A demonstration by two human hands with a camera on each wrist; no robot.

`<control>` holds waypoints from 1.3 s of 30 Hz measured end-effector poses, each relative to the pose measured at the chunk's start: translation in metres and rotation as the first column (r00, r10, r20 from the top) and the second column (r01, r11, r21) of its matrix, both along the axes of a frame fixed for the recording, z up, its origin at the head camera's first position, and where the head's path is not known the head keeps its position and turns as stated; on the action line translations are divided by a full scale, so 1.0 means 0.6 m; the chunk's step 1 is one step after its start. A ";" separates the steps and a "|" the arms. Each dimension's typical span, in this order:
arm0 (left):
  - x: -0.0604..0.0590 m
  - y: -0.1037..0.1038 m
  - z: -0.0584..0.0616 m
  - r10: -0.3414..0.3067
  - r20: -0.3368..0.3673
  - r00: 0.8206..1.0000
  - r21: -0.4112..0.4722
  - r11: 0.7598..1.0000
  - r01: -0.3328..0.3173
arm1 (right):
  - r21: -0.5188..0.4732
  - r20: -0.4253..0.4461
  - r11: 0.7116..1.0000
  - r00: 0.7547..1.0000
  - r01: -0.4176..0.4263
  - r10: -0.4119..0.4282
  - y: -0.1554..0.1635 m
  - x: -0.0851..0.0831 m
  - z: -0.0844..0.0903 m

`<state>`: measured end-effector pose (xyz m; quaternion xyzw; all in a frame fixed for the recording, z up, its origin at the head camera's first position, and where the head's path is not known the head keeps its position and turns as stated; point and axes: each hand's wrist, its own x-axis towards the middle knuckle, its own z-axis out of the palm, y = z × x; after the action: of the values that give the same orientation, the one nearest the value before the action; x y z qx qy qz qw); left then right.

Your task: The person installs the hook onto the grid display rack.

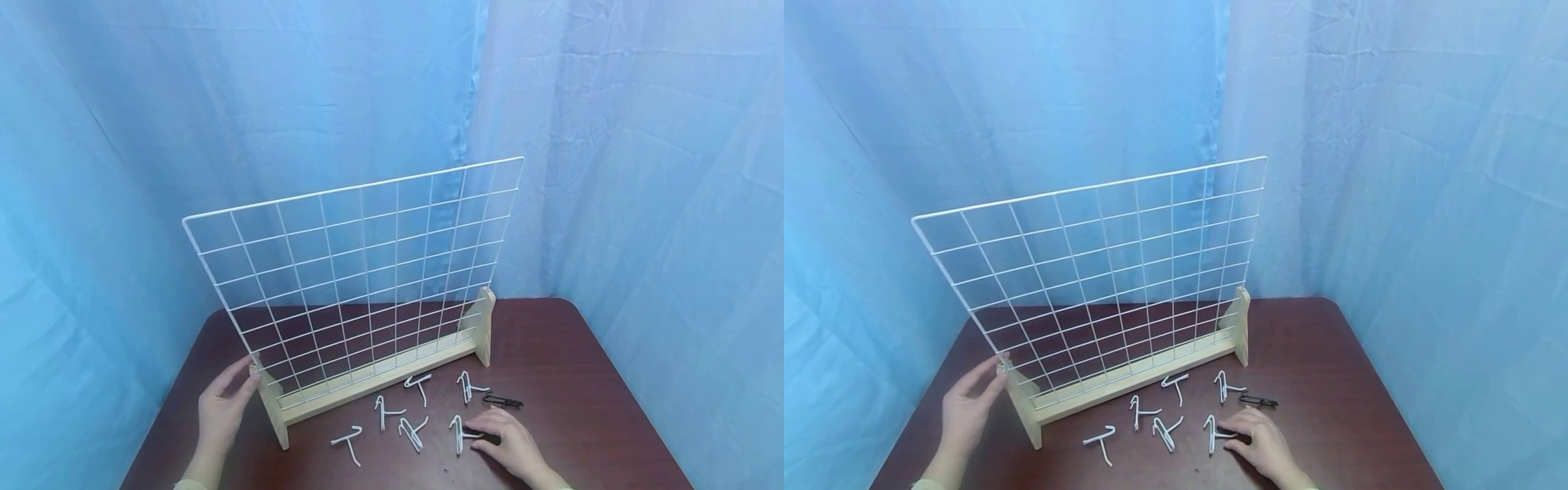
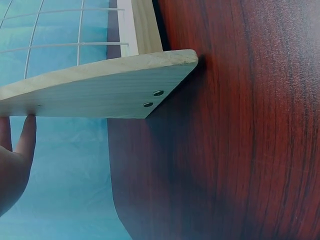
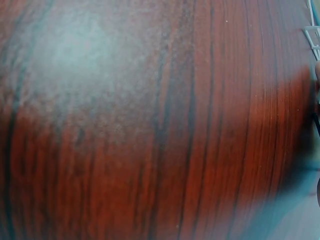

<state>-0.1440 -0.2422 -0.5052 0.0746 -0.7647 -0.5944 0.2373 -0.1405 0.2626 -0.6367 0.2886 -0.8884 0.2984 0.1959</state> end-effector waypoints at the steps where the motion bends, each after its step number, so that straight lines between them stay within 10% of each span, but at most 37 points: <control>1: 0.000 0.000 0.000 -0.001 0.000 1.000 0.001 1.000 0.001 | 0.000 0.005 1.000 1.000 0.004 -0.004 0.000 0.000 0.000; 39: 0.003 -0.005 0.007 -0.030 0.011 1.000 0.052 0.998 0.029 | -0.001 -0.007 0.999 0.999 0.050 -0.050 -0.001 -0.006 0.014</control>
<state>-0.1425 -0.2452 -0.5008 0.0730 -0.7513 -0.6171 0.2221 -0.1442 0.2622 -0.6286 0.2673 -0.8945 0.2930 0.2064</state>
